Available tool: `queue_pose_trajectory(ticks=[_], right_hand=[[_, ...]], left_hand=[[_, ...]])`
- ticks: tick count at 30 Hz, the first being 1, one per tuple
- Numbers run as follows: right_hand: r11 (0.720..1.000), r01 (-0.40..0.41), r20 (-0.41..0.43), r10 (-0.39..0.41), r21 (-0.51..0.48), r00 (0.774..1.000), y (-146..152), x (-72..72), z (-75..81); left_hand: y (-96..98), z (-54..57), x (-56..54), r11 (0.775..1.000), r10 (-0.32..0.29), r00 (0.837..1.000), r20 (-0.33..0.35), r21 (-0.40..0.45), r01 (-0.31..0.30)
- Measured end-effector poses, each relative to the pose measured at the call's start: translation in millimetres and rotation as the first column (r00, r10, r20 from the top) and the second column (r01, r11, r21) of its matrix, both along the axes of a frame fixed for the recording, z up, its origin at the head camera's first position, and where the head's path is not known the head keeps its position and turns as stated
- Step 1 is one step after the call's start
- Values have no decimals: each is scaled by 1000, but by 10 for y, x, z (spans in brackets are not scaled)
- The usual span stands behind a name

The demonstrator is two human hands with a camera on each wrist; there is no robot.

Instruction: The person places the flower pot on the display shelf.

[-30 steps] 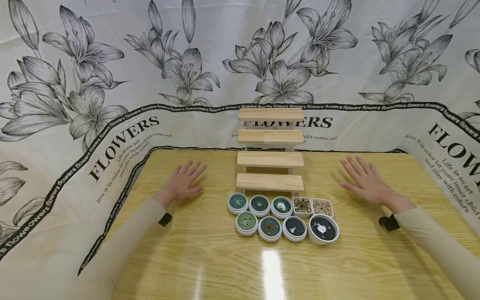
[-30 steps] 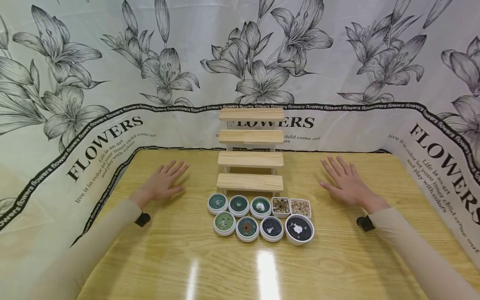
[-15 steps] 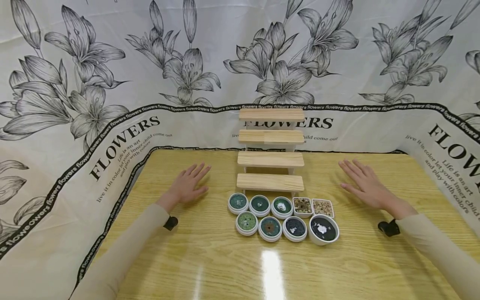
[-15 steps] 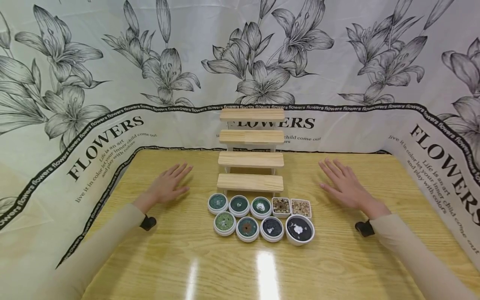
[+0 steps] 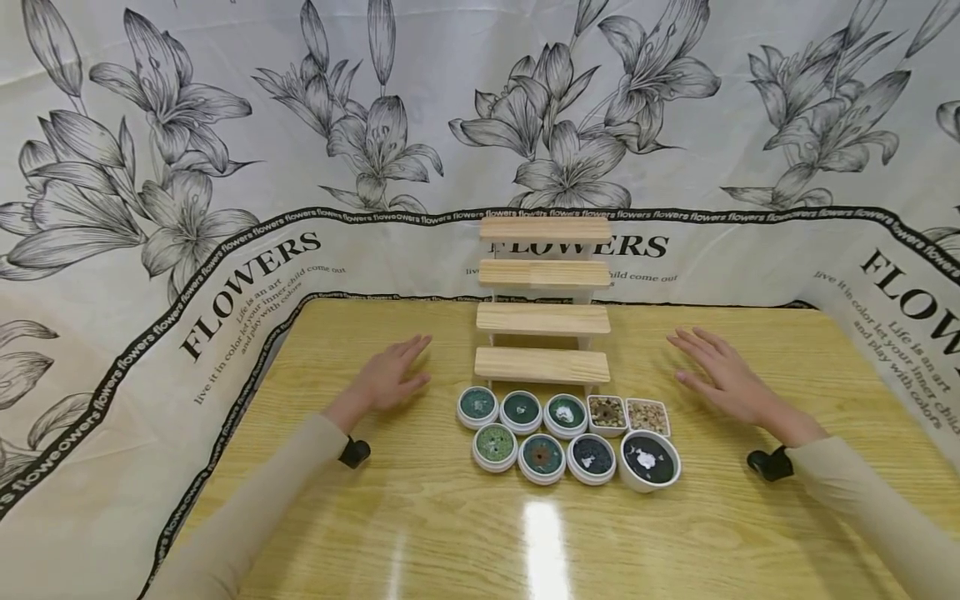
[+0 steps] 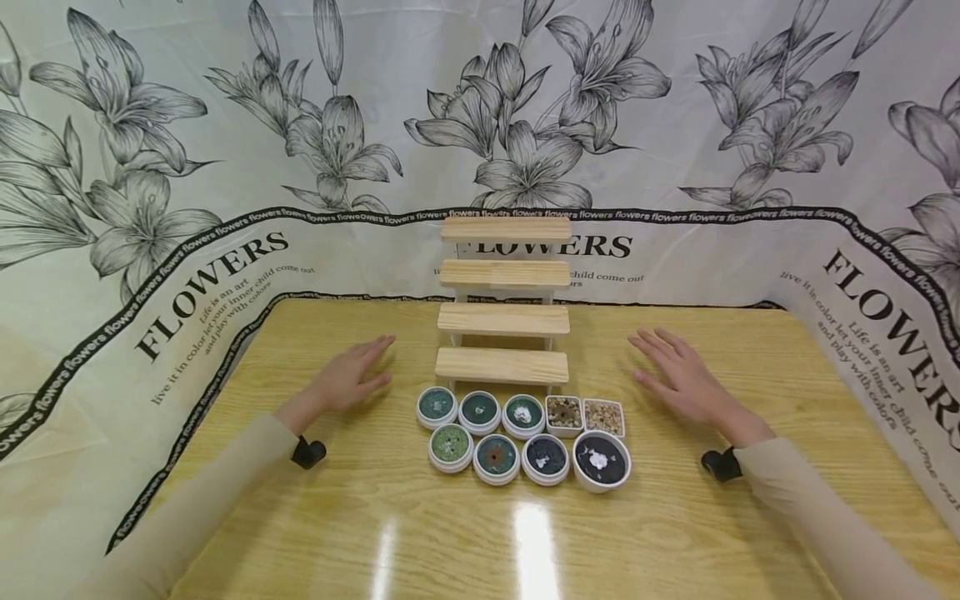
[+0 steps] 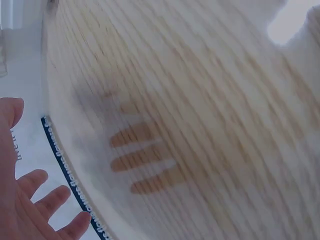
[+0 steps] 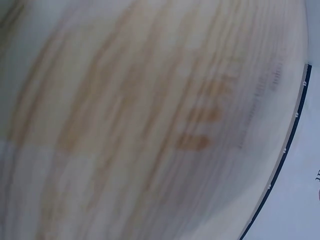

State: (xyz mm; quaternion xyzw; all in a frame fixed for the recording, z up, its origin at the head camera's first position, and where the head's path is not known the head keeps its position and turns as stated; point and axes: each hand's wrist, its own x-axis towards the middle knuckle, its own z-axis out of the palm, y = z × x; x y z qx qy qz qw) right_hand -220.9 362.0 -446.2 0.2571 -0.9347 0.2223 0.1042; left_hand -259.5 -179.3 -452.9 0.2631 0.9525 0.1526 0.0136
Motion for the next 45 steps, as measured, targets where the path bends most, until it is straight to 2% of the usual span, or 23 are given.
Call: queue_pose_trajectory(ticks=[3,8,13,16,21,28,33,35,37,42,45], right_hand=[[1000,-18,8,18,-11,1000,-35,-2,1],[998,-49,19,50,-43,999,-79,-3,6],[994,-37,94,47,-103,994,-91,36,9],[987,-39,126,59,-159,990,-106,81,3],[971,-78,130,110,-226,985,-129,153,-18],[971,-83,138,116,-224,984,-122,204,-66],[962,-98,140,137,-255,981,-93,216,-105],[953,-116,142,161,-280,977,-82,220,-116],[944,-138,147,189,-300,971,-72,223,-122],[925,-188,159,251,-330,955,-77,233,-120],[917,-209,166,277,-339,947,-80,235,-128]], left_hand=[[45,-21,28,1000,16,1000,9,16,-16],[127,-36,46,995,46,998,48,90,-50],[221,-15,21,982,73,993,92,165,-87],[271,7,-7,973,92,989,114,203,-114],[357,63,-56,959,126,987,99,243,-147],[448,151,-118,919,175,973,151,328,-217],[498,174,-187,903,188,968,165,358,-237],[521,186,-209,890,198,964,178,379,-253],[548,216,-219,867,214,955,205,411,-282],[595,283,-266,793,245,922,300,485,-369],[604,305,-309,771,245,913,325,506,-387]])
